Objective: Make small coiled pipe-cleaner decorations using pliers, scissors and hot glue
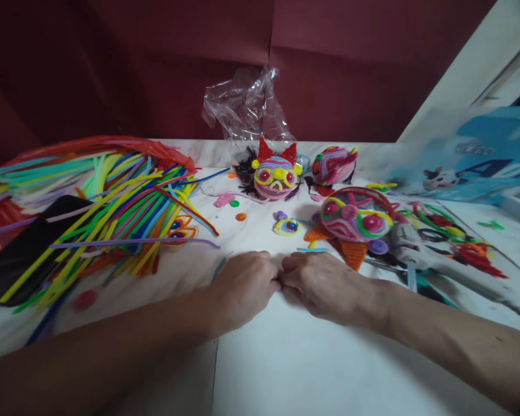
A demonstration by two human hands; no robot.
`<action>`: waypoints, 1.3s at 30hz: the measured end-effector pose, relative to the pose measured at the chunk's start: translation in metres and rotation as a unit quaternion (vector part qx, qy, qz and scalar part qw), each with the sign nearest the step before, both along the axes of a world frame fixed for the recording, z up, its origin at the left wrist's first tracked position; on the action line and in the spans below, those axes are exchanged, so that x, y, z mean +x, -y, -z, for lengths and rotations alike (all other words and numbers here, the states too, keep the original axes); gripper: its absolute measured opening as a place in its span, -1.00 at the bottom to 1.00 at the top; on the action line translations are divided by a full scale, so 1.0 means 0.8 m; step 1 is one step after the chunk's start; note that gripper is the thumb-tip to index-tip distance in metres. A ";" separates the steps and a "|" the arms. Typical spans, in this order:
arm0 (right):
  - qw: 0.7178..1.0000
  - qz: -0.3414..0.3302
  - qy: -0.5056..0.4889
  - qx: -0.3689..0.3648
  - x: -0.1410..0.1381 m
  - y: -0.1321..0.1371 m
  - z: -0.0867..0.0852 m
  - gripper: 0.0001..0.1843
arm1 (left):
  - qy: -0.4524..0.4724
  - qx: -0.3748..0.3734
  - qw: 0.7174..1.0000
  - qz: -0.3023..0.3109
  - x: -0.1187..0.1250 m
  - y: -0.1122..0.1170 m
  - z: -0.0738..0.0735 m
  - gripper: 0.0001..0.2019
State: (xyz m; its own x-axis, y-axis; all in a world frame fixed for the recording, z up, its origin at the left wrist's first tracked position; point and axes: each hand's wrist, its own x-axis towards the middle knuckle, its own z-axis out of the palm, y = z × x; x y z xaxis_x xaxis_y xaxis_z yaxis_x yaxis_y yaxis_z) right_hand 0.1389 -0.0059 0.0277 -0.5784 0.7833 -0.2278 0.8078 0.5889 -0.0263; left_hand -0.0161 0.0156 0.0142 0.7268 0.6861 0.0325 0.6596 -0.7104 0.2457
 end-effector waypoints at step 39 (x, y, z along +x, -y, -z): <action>0.997 0.013 -0.064 -0.034 0.010 -0.001 0.000 -0.88 | 0.000 0.058 0.988 0.141 -0.034 0.030 0.012 -0.55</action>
